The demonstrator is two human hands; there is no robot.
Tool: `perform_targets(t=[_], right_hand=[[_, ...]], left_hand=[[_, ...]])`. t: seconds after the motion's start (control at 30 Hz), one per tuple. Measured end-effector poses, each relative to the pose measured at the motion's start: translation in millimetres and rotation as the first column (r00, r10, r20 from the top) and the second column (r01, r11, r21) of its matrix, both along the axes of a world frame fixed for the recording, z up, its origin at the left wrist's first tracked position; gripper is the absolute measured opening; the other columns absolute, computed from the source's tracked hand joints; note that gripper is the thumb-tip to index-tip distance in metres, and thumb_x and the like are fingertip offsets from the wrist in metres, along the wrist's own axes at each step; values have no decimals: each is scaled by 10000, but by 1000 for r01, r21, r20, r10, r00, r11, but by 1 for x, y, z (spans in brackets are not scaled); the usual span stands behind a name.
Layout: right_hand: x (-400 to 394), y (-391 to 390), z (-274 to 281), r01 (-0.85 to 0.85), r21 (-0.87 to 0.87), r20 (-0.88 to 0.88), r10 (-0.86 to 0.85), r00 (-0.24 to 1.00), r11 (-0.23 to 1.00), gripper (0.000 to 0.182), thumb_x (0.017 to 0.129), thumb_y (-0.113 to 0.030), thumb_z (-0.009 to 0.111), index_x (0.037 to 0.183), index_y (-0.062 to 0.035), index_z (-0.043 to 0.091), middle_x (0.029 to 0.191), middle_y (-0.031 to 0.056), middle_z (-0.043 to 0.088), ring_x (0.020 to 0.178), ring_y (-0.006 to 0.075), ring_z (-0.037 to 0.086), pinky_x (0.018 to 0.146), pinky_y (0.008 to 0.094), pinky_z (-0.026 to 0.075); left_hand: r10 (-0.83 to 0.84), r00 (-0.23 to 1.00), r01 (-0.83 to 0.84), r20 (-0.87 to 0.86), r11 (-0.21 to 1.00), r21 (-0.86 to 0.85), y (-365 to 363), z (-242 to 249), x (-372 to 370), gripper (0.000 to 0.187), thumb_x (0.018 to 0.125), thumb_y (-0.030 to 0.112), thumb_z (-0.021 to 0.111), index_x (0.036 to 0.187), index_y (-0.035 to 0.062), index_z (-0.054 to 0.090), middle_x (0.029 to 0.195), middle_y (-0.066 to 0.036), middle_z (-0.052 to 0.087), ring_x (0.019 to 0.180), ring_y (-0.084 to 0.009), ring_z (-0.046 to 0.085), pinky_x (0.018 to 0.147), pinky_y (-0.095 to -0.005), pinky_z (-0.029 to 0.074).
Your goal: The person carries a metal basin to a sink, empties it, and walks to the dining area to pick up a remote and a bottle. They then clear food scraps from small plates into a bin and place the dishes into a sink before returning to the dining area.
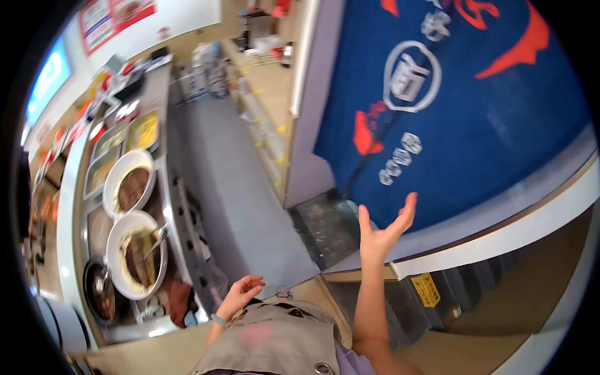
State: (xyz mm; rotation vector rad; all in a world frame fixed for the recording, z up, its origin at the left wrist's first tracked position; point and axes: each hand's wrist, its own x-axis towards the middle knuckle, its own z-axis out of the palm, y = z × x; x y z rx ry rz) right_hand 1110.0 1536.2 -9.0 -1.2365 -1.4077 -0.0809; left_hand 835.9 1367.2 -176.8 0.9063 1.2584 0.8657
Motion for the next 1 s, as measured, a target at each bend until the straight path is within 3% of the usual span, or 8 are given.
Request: perform_targets(t=[0.2,0.33,0.4,0.47,0.6,0.67,0.8,1.0], right_hand=[[83,95,5,524,275,-178,-492,852,806,1220,566,-272,860,1403,30,25,1449,253,77,1348,376,123,1096,480,143],[100,161,-6,47,171,-553,56,831,984,1100,570,-125,843,1395,18,131,1406,208,231,1265,284,313,1048,375,280],[100,191,-8,-131,-148,-306,80,949,980,613,623,-73,790,1162,7,509,1108,112,559,957,199,546,823,327,451],[80,220,4,-312,-225,-380,211,900,923,357,630,-95,783,920,7,600,887,63,629,823,170,590,748,320,461],[111,284,-25,-182,-228,-231,128,964,957,319,658,-102,716,939,-5,598,907,61,612,860,173,569,766,297,452],[143,314,-33,-490,-228,-693,212,689,842,246,705,-80,645,932,-1,595,868,67,615,843,175,577,755,278,448],[179,369,3,-572,-16,-917,216,336,820,84,757,-73,585,811,-10,569,692,68,569,619,182,563,648,312,478],[244,491,43,-731,103,-781,510,361,674,198,816,-189,621,704,-61,521,650,12,496,581,83,485,485,244,369]], left_hand=[[-356,922,388,-155,848,362,169,73,33,348,855,151,600,1178,35,542,1090,-74,616,954,-146,566,825,-280,436],[-530,800,588,-280,605,537,283,144,77,474,814,143,637,1254,55,485,1269,-105,496,1119,-193,483,863,-305,417],[-562,766,613,-312,495,616,329,167,111,524,805,154,645,1285,59,455,1334,-129,434,1187,-224,443,884,-305,404],[-501,768,603,-398,357,713,374,189,141,623,794,91,641,1352,78,365,1432,-107,306,1276,-229,347,972,-338,362],[-643,688,623,-336,288,727,433,212,189,654,794,83,633,1373,89,331,1440,-138,284,1312,-262,305,1013,-358,323],[-493,695,663,-523,156,732,456,220,206,633,796,115,636,1352,45,340,1407,-220,295,1308,-334,293,1036,-391,274],[-561,632,725,-535,182,664,496,227,235,678,791,73,629,1383,70,298,1455,-163,233,1329,-291,271,994,-384,343],[-374,874,465,-311,460,757,590,232,295,577,755,-8,625,1289,29,410,1329,-112,423,1095,-183,492,763,-278,457]])
